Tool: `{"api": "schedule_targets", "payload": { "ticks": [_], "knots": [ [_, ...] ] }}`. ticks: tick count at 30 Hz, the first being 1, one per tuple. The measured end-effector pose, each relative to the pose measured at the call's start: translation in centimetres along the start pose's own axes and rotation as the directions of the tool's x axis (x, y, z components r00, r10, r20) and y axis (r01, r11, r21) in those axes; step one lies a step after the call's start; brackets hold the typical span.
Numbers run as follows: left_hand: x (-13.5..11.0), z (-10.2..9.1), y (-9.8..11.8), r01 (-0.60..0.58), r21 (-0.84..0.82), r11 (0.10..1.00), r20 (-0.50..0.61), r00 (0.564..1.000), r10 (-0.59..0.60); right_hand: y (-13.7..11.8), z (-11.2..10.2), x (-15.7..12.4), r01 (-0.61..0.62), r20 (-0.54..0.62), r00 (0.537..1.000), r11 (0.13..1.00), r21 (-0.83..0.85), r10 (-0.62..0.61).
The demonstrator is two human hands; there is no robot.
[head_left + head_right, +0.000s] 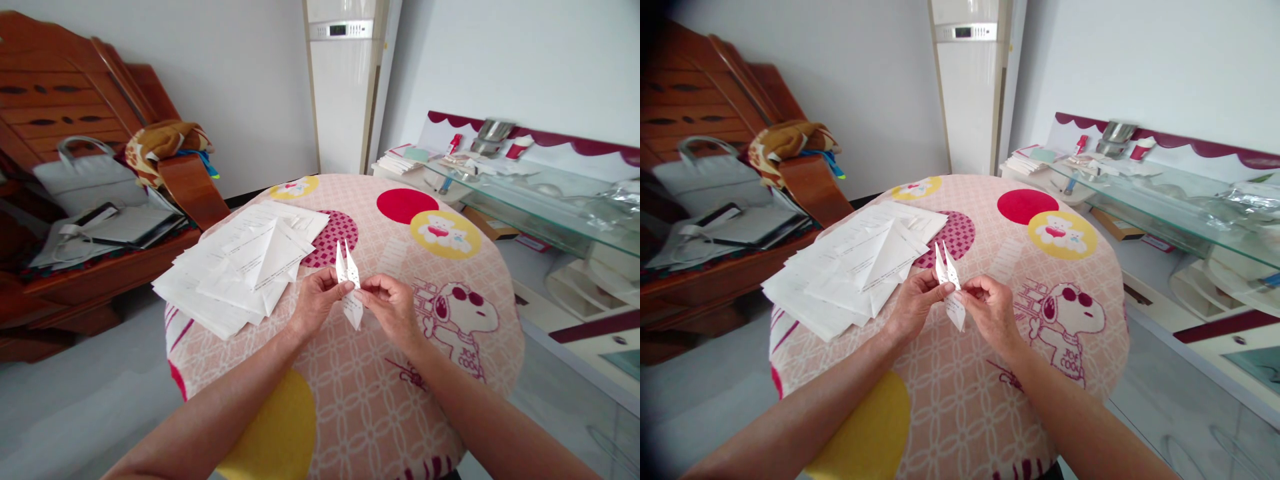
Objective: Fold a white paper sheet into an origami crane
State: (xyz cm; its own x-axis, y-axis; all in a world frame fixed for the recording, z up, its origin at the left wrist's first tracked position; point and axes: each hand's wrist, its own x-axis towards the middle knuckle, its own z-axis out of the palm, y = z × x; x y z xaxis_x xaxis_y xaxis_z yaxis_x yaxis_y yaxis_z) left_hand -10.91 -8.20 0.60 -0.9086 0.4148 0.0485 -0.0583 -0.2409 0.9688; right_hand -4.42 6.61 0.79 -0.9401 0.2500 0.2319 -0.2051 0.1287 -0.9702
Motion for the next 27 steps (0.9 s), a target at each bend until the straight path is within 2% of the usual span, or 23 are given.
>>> {"api": "schedule_targets", "payload": {
  "ticks": [6,11,17,24,27],
  "knots": [
    [-0.22,0.43,0.5,0.009,-0.002,1.0,0.007,1.0,-0.009,-0.33,-0.19,0.37,-0.149,0.12,0.984,0.983,0.111,0.135],
    [-0.16,0.18,0.39,0.068,0.044,0.997,0.006,0.998,-0.069,-0.11,-0.07,0.37,-0.176,0.116,0.98,0.979,0.103,0.163],
    [-0.03,-0.04,0.21,0.14,0.01,0.99,0.003,0.99,-0.14,0.05,0.06,0.34,-0.259,0.138,0.96,0.962,0.092,0.245],
    [0.03,-0.07,-0.3,0.139,0.016,0.99,-0.028,0.99,-0.139,0.28,0.0,0.4,-0.276,0.158,0.95,0.961,0.023,0.269],
    [0.23,-0.14,-0.46,0.103,0.027,0.994,-0.076,0.992,-0.1,0.42,0.03,0.34,-0.339,0.187,0.926,0.94,0.027,0.329]
  ]
}}
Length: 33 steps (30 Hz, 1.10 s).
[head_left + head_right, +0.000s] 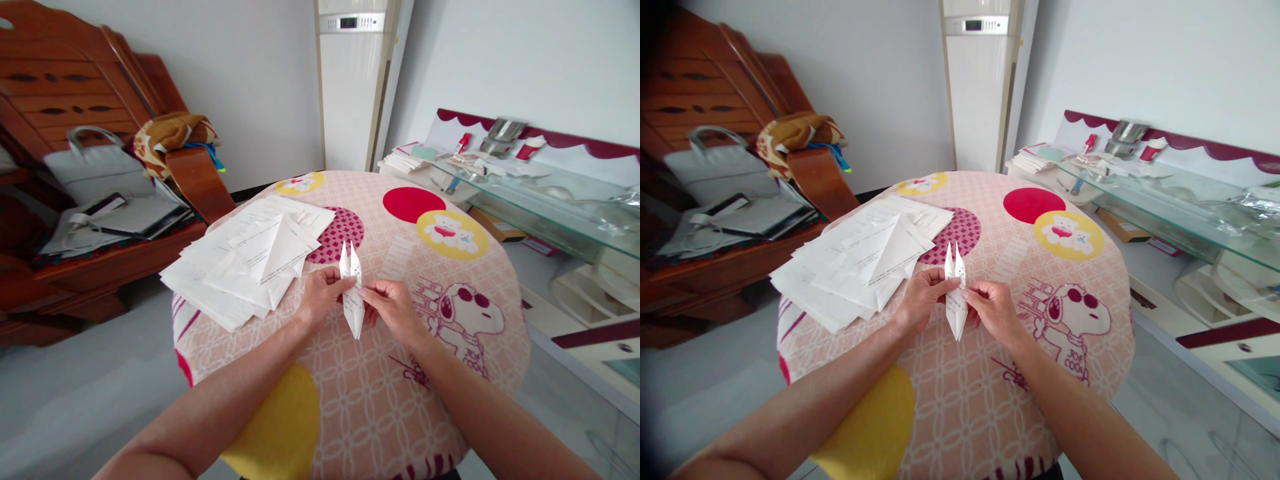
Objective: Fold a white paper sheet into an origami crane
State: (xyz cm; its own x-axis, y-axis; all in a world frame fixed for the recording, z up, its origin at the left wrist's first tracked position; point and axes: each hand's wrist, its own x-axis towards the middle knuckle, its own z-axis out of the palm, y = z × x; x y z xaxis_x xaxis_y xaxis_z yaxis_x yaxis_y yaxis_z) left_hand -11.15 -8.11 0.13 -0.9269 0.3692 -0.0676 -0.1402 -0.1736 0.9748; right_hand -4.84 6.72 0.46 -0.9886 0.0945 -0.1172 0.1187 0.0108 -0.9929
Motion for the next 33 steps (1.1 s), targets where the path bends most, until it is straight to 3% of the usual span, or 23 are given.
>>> {"api": "schedule_targets", "payload": {
  "ticks": [5,11,14,17,19,21,23,25,27,29,33],
  "knots": [
    [0.3,-0.1,0.4,-0.082,0.084,0.993,-0.084,0.992,0.089,0.0,0.2,-0.1,-0.12,0.071,0.99,0.993,-0.01,0.121],
    [0.4,-0.8,0.9,0.021,0.025,0.999,0.072,0.997,-0.023,-0.6,-0.5,-0.2,-0.162,0.127,0.978,0.986,-0.038,0.165],
    [0.9,-1.3,0.0,0.021,0.085,0.996,0.089,0.996,-0.028,-0.7,-1.0,-0.1,-0.148,0.11,0.979,0.969,-0.196,0.172],
    [1.5,-1.5,-1.0,0.012,0.249,0.968,0.098,0.994,-0.038,-0.4,-1.0,0.1,-0.003,0.072,0.996,0.867,-0.498,0.045],
    [1.8,-1.5,-1.3,-0.047,0.401,0.915,0.071,0.997,0.02,-0.2,-0.9,0.1,0.083,0.041,0.996,0.74,-0.667,-0.074],
    [1.8,-1.5,-1.3,-0.175,0.564,0.807,0.045,0.982,0.182,0.0,-0.8,0.1,0.112,0.015,0.988,0.653,-0.749,-0.152],
    [1.6,-1.4,-1.1,-0.322,0.694,0.643,0.077,0.922,0.378,0.2,-0.8,0.1,0.128,0.011,0.984,0.659,-0.741,-0.18],
    [1.3,-1.5,-1.1,-0.442,0.76,0.476,0.193,0.853,0.484,0.5,-1.0,0.1,0.137,0.022,0.986,0.728,-0.672,-0.165],
    [1.2,-1.7,-1.2,-0.541,0.753,0.375,0.358,0.815,0.456,0.5,-1.4,0.2,0.115,0.038,0.993,0.814,-0.569,-0.114],
    [1.1,-1.9,-1.5,-0.606,0.714,0.35,0.483,0.789,0.38,0.3,-1.7,0.3,0.05,0.052,0.998,0.879,-0.474,-0.029],
    [0.9,-2.1,-1.6,-0.638,0.69,0.344,0.542,0.769,0.339,-0.7,-1.8,0.4,-0.054,0.095,0.99,0.91,-0.41,0.101]
  ]
}}
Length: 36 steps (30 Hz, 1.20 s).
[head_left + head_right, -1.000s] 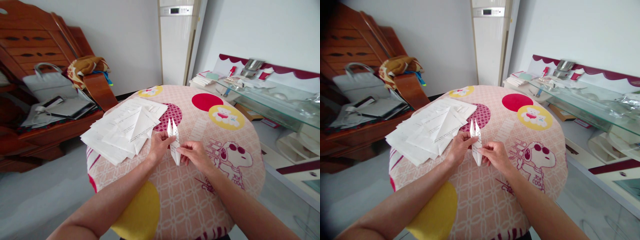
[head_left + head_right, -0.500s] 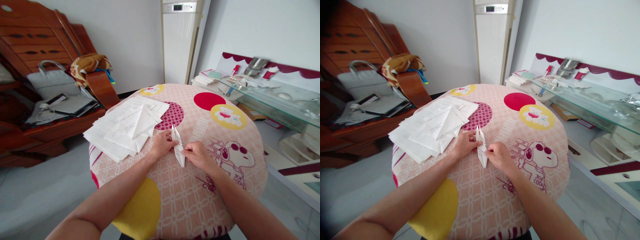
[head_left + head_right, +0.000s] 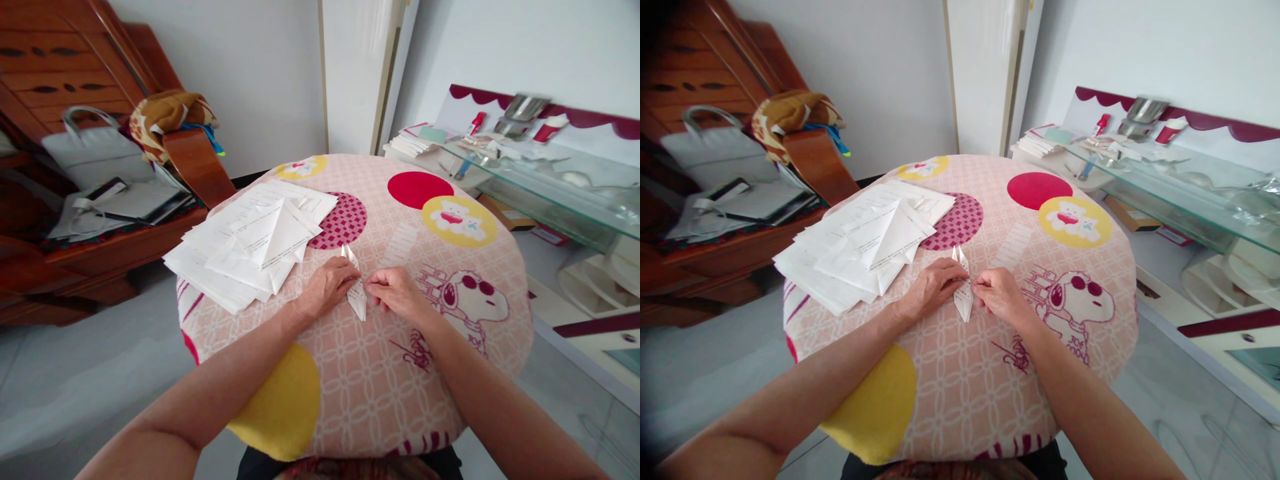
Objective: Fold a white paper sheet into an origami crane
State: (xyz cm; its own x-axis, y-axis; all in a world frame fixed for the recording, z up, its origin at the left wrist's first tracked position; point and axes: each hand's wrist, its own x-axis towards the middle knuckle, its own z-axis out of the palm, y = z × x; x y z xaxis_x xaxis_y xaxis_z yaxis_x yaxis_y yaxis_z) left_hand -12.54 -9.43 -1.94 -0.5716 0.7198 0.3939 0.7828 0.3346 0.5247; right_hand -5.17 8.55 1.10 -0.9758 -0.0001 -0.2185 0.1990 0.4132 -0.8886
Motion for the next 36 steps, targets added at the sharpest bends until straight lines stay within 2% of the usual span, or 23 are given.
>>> {"api": "schedule_targets", "payload": {
  "ticks": [5,8,12,18,25,32,36],
  "knots": [
    [0.0,-0.3,0.2,0.03,-0.032,0.999,0.004,1.0,-0.03,-0.8,0.0,0.3,-0.096,0.052,0.994,0.995,-0.025,0.097],
    [0.0,-0.5,0.1,0.079,-0.101,0.992,-0.001,0.997,-0.079,-0.7,0.0,0.5,-0.147,0.056,0.988,0.989,0.028,0.145],
    [0.0,-0.7,-0.1,0.116,-0.159,0.98,-0.017,0.993,-0.12,-0.3,0.1,0.7,-0.153,0.047,0.988,0.98,0.124,0.148],
    [-0.1,-0.7,0.1,0.125,-0.137,0.983,-0.02,0.991,-0.129,-0.3,0.4,0.8,-0.162,0.03,0.987,0.975,0.151,0.159],
    [-0.1,-0.6,0.5,0.095,-0.094,0.991,-0.019,0.995,-0.098,-0.6,0.8,1.1,-0.191,0.05,0.98,0.982,-0.013,0.191],
    [-0.2,-0.5,0.5,0.089,-0.051,0.995,-0.015,0.996,-0.09,-0.8,1.0,1.4,-0.214,0.045,0.975,0.973,-0.089,0.218],
    [-0.3,-0.5,0.1,0.046,-0.037,0.998,-0.01,0.999,-0.047,-1.4,1.2,1.2,-0.206,0.025,0.977,0.965,-0.162,0.213]
  ]
}}
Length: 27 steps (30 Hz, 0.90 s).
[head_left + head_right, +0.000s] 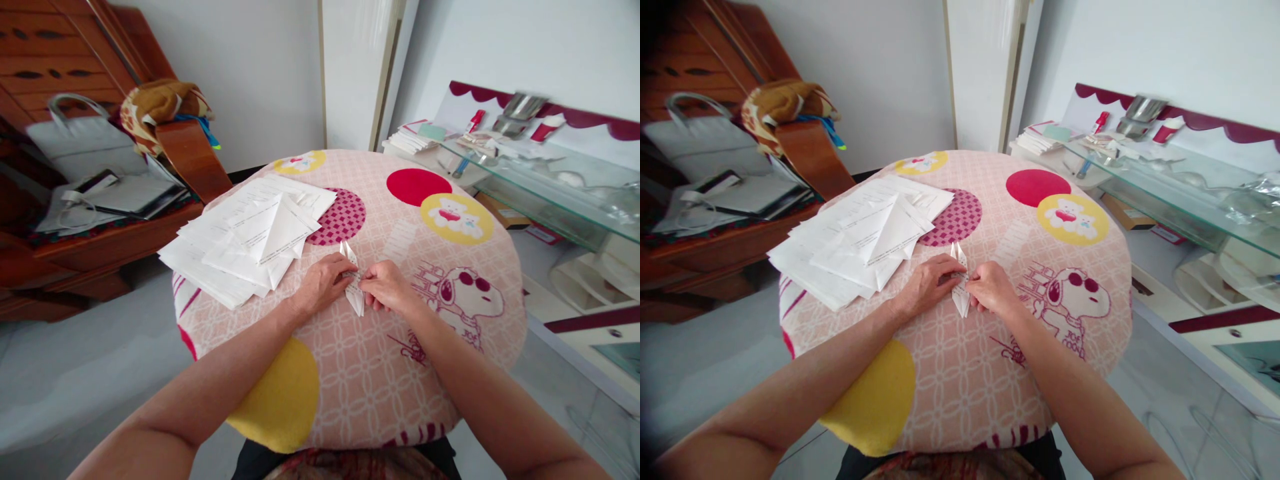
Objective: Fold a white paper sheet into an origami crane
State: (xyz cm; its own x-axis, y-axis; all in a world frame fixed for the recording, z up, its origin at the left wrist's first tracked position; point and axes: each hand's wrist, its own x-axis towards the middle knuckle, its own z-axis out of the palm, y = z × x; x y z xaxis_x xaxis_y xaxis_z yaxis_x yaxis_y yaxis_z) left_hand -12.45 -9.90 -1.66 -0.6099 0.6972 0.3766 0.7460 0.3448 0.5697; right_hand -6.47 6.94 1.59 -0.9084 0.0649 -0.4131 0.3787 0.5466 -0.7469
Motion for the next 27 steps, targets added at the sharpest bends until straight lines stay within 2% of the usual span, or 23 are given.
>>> {"api": "schedule_targets", "payload": {
  "ticks": [8,12,17,27],
  "knots": [
    [-0.2,-0.3,-0.5,-0.088,0.031,0.996,0.033,0.996,0.087,0.0,0.1,0.3,0.008,-0.026,1.0,0.998,-0.056,-0.009],
    [-0.3,-0.5,-0.7,-0.103,0.029,0.994,0.052,0.994,0.101,0.3,0.1,0.6,0.015,-0.033,0.999,0.997,-0.069,-0.017],
    [-0.4,-0.3,-0.9,-0.11,0.056,0.992,0.048,0.993,0.108,0.0,0.1,0.6,-0.029,-0.008,1.0,0.999,-0.042,0.028],
    [-0.8,0.2,-0.7,-0.132,0.192,0.973,0.035,0.991,0.127,0.2,-1.2,0.3,-0.094,0.169,0.984,0.964,0.249,0.053]
  ]
}}
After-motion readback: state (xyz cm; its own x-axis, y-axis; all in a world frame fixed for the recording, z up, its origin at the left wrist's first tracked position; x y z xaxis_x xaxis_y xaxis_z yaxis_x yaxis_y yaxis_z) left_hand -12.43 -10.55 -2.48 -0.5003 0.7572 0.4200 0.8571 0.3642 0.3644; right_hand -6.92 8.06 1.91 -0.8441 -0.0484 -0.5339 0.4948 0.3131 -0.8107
